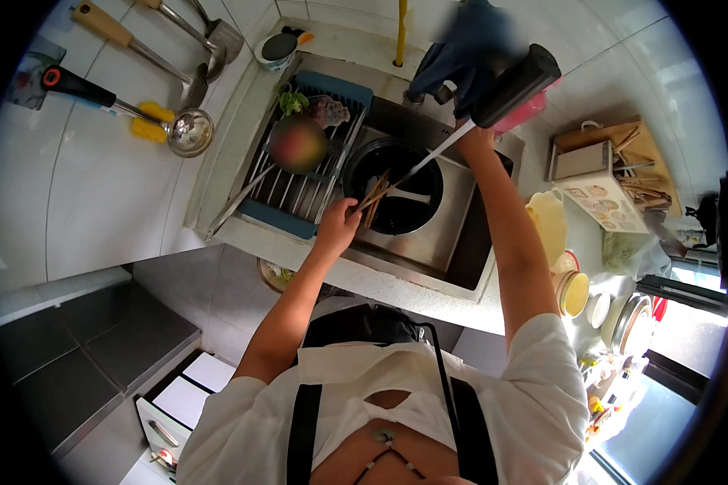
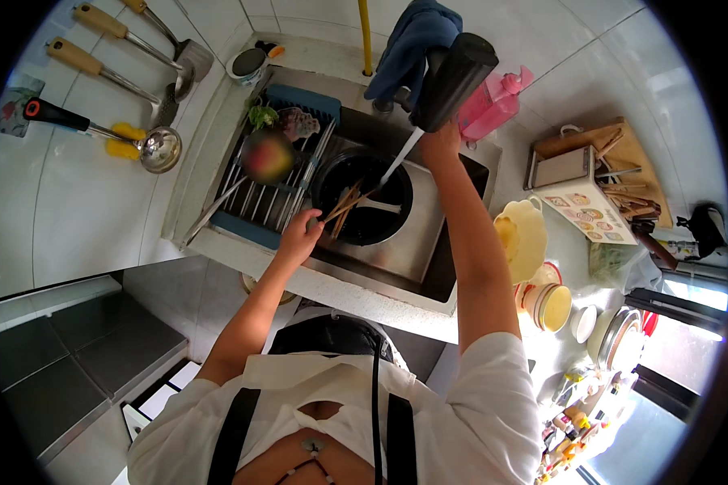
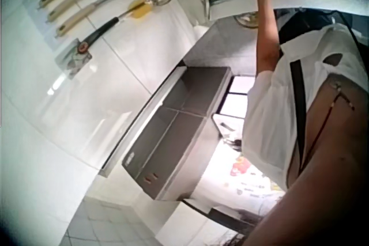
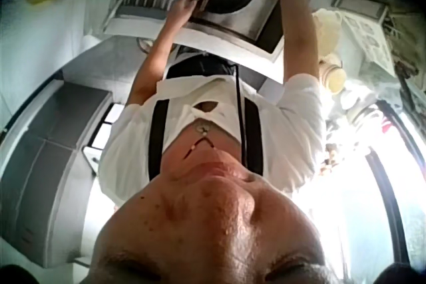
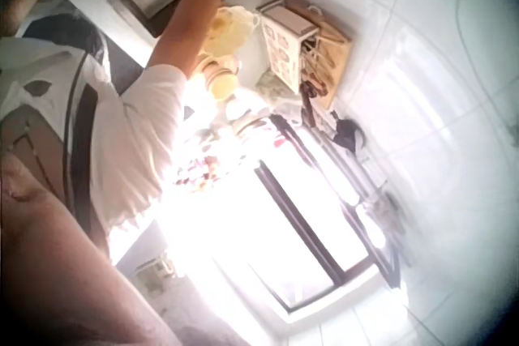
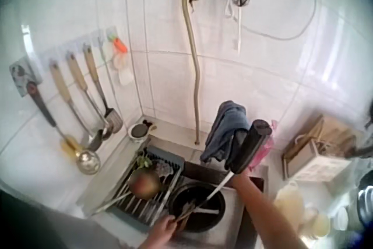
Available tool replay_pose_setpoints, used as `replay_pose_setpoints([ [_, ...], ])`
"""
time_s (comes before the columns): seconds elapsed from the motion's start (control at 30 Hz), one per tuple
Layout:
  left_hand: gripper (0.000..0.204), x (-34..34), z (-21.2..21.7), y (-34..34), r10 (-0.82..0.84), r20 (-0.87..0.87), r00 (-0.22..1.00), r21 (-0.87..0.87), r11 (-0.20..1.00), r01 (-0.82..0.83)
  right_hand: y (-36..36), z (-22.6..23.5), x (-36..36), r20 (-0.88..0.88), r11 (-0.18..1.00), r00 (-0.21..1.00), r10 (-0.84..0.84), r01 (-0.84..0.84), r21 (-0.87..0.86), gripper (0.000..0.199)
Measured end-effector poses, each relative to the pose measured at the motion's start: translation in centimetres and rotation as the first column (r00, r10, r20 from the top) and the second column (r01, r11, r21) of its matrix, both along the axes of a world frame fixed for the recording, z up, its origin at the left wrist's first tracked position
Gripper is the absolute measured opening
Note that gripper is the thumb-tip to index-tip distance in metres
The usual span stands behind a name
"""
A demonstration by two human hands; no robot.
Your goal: The person washes a bundle of chopsticks under running water using a sponge and then washes a yellow bowl with the same sponge.
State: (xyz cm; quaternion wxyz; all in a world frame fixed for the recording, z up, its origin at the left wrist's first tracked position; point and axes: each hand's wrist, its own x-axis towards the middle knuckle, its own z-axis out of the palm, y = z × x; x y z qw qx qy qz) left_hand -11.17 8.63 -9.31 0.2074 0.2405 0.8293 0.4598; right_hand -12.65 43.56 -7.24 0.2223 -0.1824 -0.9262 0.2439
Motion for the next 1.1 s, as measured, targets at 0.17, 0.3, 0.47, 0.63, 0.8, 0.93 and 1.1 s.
replay_pose_setpoints([
  [0.17,0.039,-0.6,-0.9,0.6,-0.014,0.19,0.982,-0.084,0.996,0.03,-9.4,-0.9,8.9,0.036,0.947,0.972,-0.233,0.218,0.238,0.06],
  [0.3,0.046,-0.6,-3.8,0.9,-0.008,0.138,0.99,-0.115,0.993,0.024,-13.0,-11.0,14.8,0.385,0.749,0.817,-0.43,0.561,-0.353,0.062],
  [0.47,0.047,-0.6,-5.8,1.2,0.038,0.164,0.986,-0.154,0.988,-0.013,-15.8,-7.8,13.8,0.553,0.072,0.807,-0.207,0.576,-0.814,0.046],
  [0.63,0.046,-0.2,-5.6,2.4,0.033,0.408,0.912,-0.15,0.988,0.031,-15.1,-9.5,13.6,0.505,0.238,0.801,-0.323,0.585,-0.775,0.029],
  [0.8,0.047,0.1,-6.8,3.7,-0.036,0.307,0.951,-0.171,0.981,0.092,-14.2,-13.8,15.0,0.436,0.233,0.815,-0.383,0.542,-0.808,0.028],
  [0.93,0.049,0.1,-9.0,3.9,-0.028,0.301,0.953,-0.138,0.988,0.073,-14.5,-12.0,15.2,0.405,0.125,0.818,-0.409,0.49,-0.863,0.03],
  [1.1,0.05,0.3,-8.8,4.9,0.016,0.372,0.928,-0.164,0.985,0.049,-14.8,-10.4,15.6,0.335,0.395,0.77,-0.544,0.587,-0.707,0.036],
])
